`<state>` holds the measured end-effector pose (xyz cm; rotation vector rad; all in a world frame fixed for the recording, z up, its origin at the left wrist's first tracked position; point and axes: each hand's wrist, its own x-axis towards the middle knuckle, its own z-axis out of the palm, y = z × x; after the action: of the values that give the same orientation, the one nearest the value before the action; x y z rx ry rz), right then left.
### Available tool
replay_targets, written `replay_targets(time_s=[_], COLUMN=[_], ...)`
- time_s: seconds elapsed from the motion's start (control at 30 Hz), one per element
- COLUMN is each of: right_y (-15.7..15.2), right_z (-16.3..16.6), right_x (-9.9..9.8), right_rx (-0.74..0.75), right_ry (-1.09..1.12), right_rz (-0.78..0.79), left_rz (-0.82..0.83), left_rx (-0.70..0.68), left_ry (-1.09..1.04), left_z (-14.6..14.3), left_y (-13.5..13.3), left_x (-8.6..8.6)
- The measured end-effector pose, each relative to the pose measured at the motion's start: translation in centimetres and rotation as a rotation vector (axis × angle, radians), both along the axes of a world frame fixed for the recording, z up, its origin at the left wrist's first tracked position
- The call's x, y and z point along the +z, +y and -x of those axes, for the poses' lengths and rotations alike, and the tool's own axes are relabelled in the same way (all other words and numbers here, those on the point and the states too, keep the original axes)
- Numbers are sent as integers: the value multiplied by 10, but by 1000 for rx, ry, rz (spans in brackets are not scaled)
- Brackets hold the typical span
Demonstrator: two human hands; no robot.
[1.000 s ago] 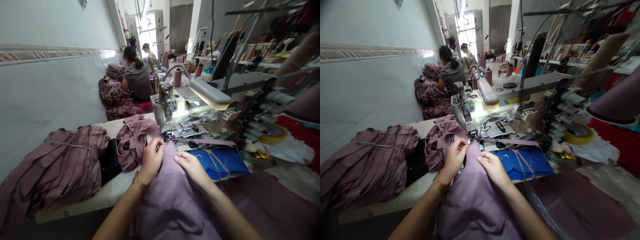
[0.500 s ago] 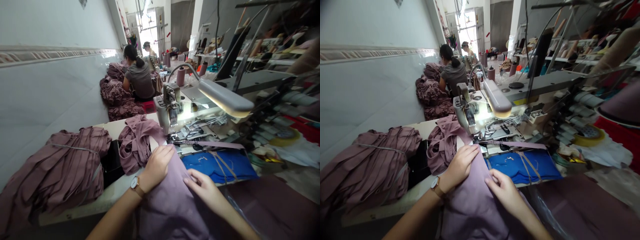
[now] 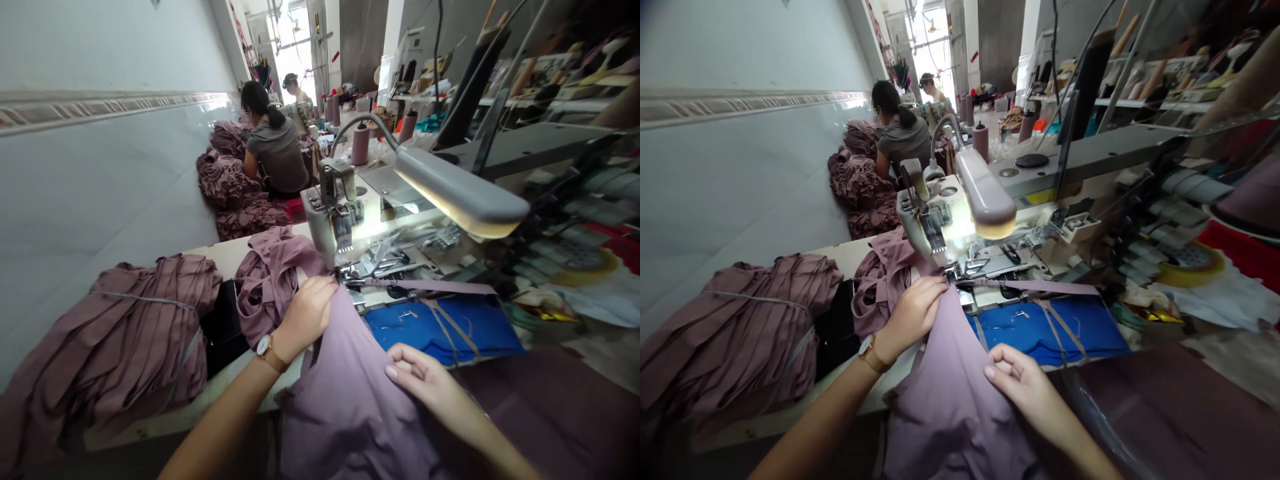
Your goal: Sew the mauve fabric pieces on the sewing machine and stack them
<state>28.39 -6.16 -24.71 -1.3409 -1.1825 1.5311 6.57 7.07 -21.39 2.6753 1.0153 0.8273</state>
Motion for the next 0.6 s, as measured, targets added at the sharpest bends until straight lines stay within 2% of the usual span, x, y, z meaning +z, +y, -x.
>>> replay_targets(time_s=[0.13, 0.2, 0.27, 0.3, 0.33, 0.4, 0.43, 0.47, 0.5, 0.53, 0.6], right_y=[12, 16, 19, 18, 18, 15, 14, 13, 13, 14, 14], right_z=[0, -1, -3, -3, -4, -4, -3, -2, -2, -1, -4], right_x=[3, 6, 9, 10, 10, 10, 10, 11, 12, 14, 19], right_rx=[8, -6, -9, -7, -4, 13, 29, 48, 70, 107, 205], right_ry=[-55, -74, -50, -20, 24, 143, 208, 269, 315, 341, 316], right_rz=[-53, -107, -139, -143, -134, -76, -33, 10, 43, 60, 45], left_rz=[18, 37, 161, 297, 545, 1224, 1530, 1761, 1914, 1967, 1856], left_rx=[-16, 39, 159, 236, 238, 11, -88, -146, -157, -126, 8], left_ry=[18, -7, -70, -119, -138, -228, -362, -550, -772, -991, -1325], left_z=[3, 4, 3, 1, -3, -14, -21, -28, -34, -38, -35], left_y=[18, 2, -39, -65, -93, -145, -164, -179, -188, -192, -190], left_x=[12, 22, 26, 23, 16, -10, -25, -40, -51, -57, -53])
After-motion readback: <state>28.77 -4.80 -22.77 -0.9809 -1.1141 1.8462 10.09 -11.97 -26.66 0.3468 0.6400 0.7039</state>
